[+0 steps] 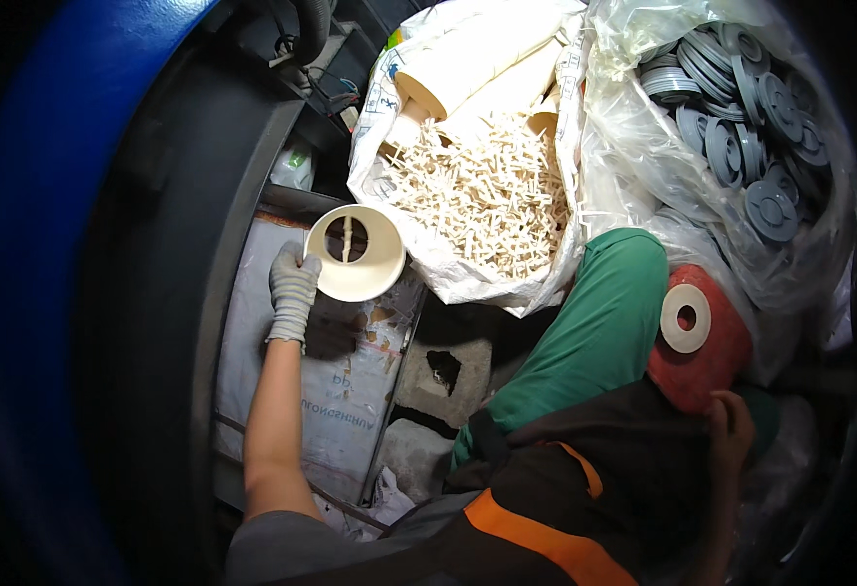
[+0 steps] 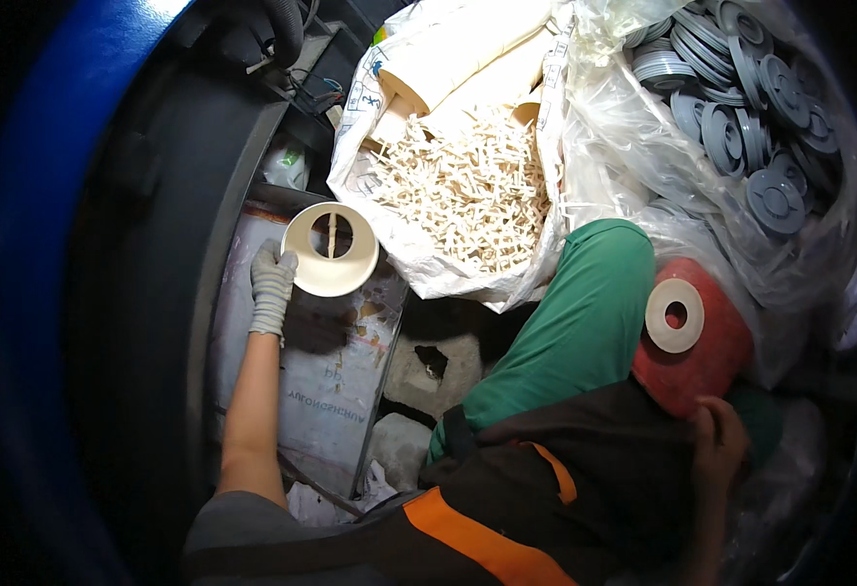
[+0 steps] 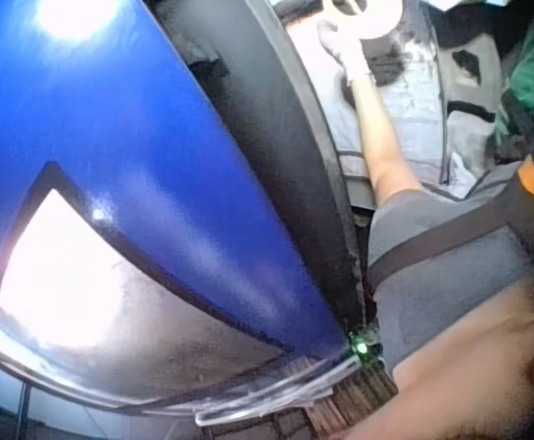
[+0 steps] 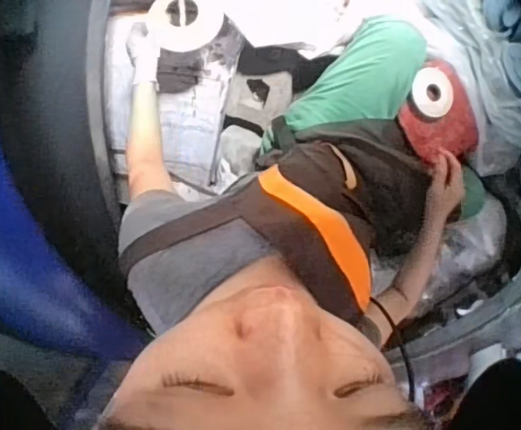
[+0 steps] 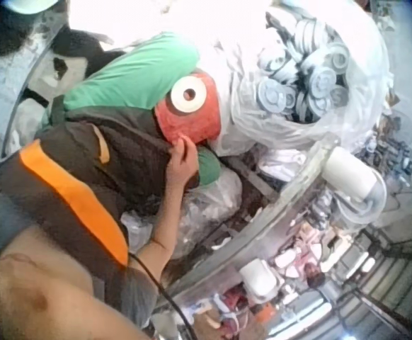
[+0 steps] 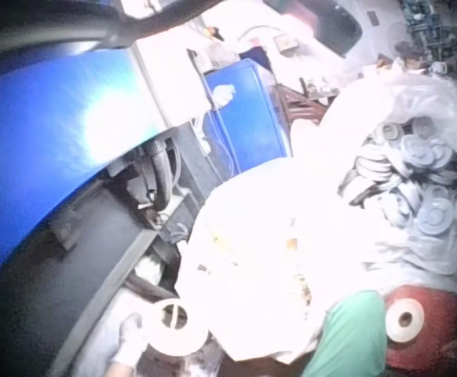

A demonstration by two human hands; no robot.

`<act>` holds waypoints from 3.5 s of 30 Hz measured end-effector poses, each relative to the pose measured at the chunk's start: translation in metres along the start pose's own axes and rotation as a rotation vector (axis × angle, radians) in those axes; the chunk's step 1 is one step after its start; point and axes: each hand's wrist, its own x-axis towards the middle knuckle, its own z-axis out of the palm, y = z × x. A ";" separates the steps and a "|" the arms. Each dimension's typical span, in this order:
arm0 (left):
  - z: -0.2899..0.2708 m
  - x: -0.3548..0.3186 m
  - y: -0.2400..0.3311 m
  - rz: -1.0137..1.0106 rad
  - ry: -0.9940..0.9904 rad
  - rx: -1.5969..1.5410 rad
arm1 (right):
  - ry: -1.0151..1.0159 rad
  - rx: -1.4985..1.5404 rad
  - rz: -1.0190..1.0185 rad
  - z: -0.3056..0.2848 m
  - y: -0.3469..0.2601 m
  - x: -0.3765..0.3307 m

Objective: The person assembles white plastic pitchers by inserting a white plastic component into the body, then attaching a gray lid. The person repeats this process for multiple units, placing finished pitchers on a nearby table.

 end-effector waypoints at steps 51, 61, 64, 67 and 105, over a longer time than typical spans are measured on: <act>0.134 -0.059 0.381 0.936 -0.424 0.371 | 0.232 0.370 -0.541 0.019 -0.042 -0.030; 0.195 -0.178 0.440 0.563 -1.783 -0.050 | 0.861 0.552 0.262 -0.059 0.101 -0.105; 0.208 -0.180 0.441 0.552 -1.862 -0.035 | 0.791 0.094 0.778 -0.065 0.235 -0.188; 0.217 -0.194 0.451 0.463 -1.910 -0.050 | 0.636 -0.242 0.491 -0.001 0.369 -0.273; 0.216 -0.232 0.446 0.096 -1.853 -0.270 | 0.303 -0.453 0.984 0.062 0.355 -0.285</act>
